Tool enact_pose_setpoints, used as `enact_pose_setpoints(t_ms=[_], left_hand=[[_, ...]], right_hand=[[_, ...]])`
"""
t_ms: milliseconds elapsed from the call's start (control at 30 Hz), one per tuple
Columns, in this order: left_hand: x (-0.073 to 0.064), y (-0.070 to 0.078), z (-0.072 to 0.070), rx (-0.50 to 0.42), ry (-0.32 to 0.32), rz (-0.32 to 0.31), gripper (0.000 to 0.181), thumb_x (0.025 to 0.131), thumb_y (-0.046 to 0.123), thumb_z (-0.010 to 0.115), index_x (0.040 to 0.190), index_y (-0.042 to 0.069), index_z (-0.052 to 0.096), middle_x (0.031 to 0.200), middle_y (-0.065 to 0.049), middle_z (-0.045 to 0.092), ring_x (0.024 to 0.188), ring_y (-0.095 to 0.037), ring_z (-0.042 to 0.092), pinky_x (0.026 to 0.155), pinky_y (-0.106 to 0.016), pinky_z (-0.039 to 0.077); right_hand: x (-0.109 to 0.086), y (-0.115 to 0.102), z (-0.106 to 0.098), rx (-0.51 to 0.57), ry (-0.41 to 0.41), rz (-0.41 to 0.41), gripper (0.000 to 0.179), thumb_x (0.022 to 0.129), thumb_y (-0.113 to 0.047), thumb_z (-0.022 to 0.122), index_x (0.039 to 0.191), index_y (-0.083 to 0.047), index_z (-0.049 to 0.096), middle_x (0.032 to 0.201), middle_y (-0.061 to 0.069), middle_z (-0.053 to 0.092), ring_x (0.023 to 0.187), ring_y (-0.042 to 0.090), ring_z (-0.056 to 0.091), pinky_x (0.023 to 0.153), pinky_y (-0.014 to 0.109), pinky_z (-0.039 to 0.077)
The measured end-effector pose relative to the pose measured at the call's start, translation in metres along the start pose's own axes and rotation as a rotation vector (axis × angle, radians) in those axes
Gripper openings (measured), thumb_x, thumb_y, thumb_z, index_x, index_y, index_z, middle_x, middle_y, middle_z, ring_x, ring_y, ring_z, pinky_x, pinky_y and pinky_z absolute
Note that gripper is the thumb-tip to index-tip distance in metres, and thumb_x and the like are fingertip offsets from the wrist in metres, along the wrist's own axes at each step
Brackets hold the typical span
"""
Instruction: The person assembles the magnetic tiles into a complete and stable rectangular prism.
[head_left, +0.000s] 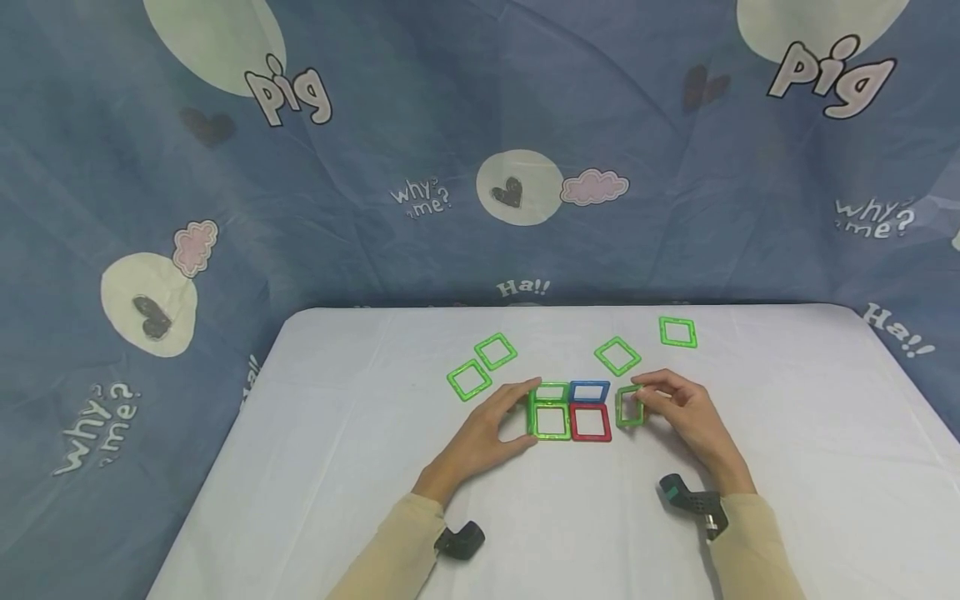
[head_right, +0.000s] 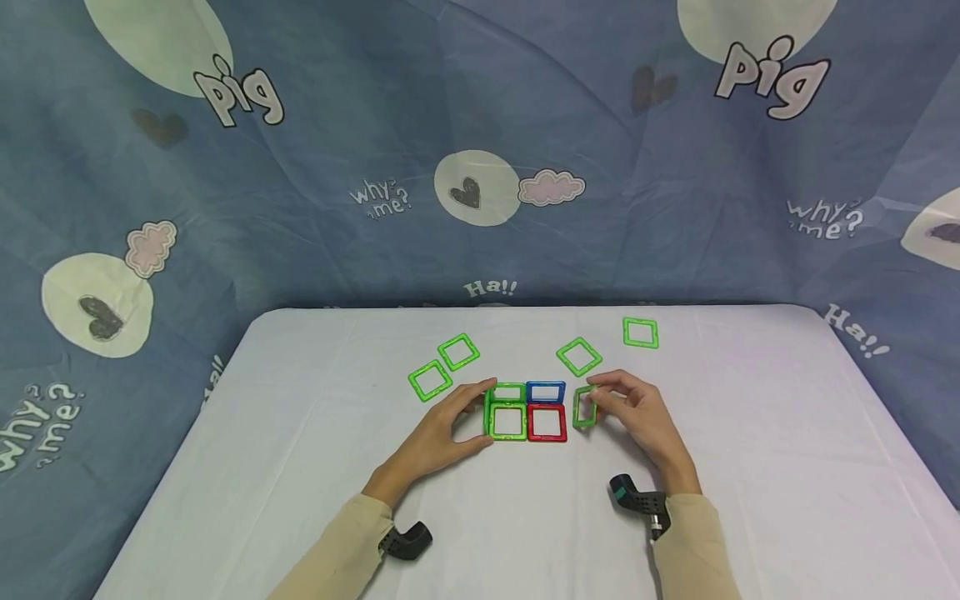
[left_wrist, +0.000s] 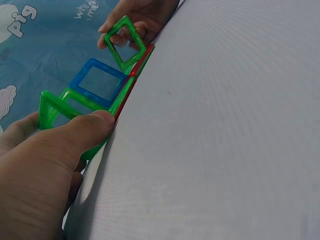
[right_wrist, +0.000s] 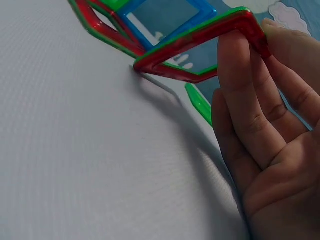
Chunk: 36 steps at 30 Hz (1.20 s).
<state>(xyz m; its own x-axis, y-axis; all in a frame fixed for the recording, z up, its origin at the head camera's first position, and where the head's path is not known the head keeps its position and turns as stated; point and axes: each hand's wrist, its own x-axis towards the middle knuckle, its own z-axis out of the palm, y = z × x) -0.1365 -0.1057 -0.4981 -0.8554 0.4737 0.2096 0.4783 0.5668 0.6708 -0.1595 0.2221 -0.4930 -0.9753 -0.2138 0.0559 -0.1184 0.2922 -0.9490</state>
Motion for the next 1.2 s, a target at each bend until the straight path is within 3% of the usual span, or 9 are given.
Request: enact_pose_setpoints(t_ms=[167,333,433,567,667,833,1067,1200], left_hand=[[0.0001,-0.0002,0.0,0.0,0.002,0.006,0.083,0.081,0.023,0.075,0.147,0.034,0.027,0.139,0.01,0.045,0.126,-0.009,0.048,0.107,-0.027,0.042],[-0.0005,0.0,0.0004,0.0,0.003,0.0,0.083,0.081,0.024,0.075,0.147,0.035,0.027,0.138,0.01,0.046,0.123,-0.009,0.05,0.106,-0.027,0.043],[-0.0006,0.0007,0.0004,-0.004,0.001,-0.004,0.084,0.08,0.023,0.076,0.147,0.036,0.027,0.139,0.011,0.046,0.123,-0.009,0.05,0.105,-0.028,0.043],[-0.0008,0.0009,0.0005,-0.008,0.003,0.001,0.084,0.08,0.023,0.076,0.147,0.035,0.027,0.139,0.01,0.045,0.123,-0.01,0.05,0.105,-0.028,0.044],[-0.001,0.0005,0.0006,-0.004,0.004,-0.001,0.084,0.08,0.023,0.076,0.147,0.035,0.027,0.139,0.01,0.046,0.123,-0.009,0.05,0.105,-0.028,0.044],[-0.0011,-0.0003,0.0008,0.001,0.003,-0.006,0.084,0.08,0.024,0.076,0.147,0.037,0.027,0.138,0.012,0.046,0.124,-0.008,0.05,0.105,-0.027,0.043],[-0.0006,-0.0003,0.0006,-0.004,0.003,-0.001,0.083,0.081,0.024,0.076,0.147,0.036,0.027,0.138,0.011,0.046,0.124,-0.008,0.049,0.106,-0.027,0.043],[-0.0001,-0.0003,0.0008,-0.002,0.003,-0.001,0.083,0.081,0.025,0.075,0.147,0.035,0.027,0.139,0.011,0.045,0.123,-0.008,0.049,0.106,-0.027,0.043]], right_hand=[[0.0008,-0.0004,0.0019,0.0,-0.03,-0.004,0.03,0.092,-0.014,0.061,0.118,0.002,0.06,0.084,-0.011,0.065,0.077,0.008,0.06,0.073,0.018,0.04],[0.0005,-0.0014,0.0035,0.011,-0.063,-0.004,0.03,0.093,-0.017,0.061,0.118,-0.002,0.06,0.073,-0.006,0.062,0.061,0.015,0.057,0.055,0.026,0.035],[0.0,-0.0025,0.0039,0.033,-0.073,-0.001,0.031,0.092,-0.02,0.061,0.118,-0.002,0.06,0.08,-0.005,0.064,0.069,0.008,0.061,0.058,0.019,0.047],[0.0001,-0.0025,0.0049,0.074,-0.086,-0.009,0.033,0.092,-0.02,0.061,0.119,0.0,0.059,0.094,-0.006,0.065,0.079,0.006,0.064,0.066,0.03,0.059],[0.0008,-0.0019,0.0059,0.092,-0.092,-0.019,0.033,0.093,-0.018,0.061,0.119,0.001,0.058,0.096,-0.006,0.066,0.076,0.006,0.062,0.062,0.032,0.058],[0.0017,-0.0013,0.007,0.08,-0.082,-0.025,0.033,0.092,-0.018,0.061,0.119,0.001,0.059,0.093,-0.005,0.065,0.08,0.007,0.063,0.069,0.029,0.058],[0.0017,-0.0022,0.007,0.025,-0.074,-0.027,0.03,0.093,-0.022,0.061,0.117,-0.003,0.061,0.102,0.01,0.068,0.079,0.011,0.067,0.073,0.026,0.056],[0.0012,-0.0037,0.0078,-0.002,-0.078,-0.013,0.029,0.093,-0.023,0.06,0.116,-0.006,0.062,0.101,0.006,0.069,0.078,0.013,0.068,0.073,0.025,0.055]])
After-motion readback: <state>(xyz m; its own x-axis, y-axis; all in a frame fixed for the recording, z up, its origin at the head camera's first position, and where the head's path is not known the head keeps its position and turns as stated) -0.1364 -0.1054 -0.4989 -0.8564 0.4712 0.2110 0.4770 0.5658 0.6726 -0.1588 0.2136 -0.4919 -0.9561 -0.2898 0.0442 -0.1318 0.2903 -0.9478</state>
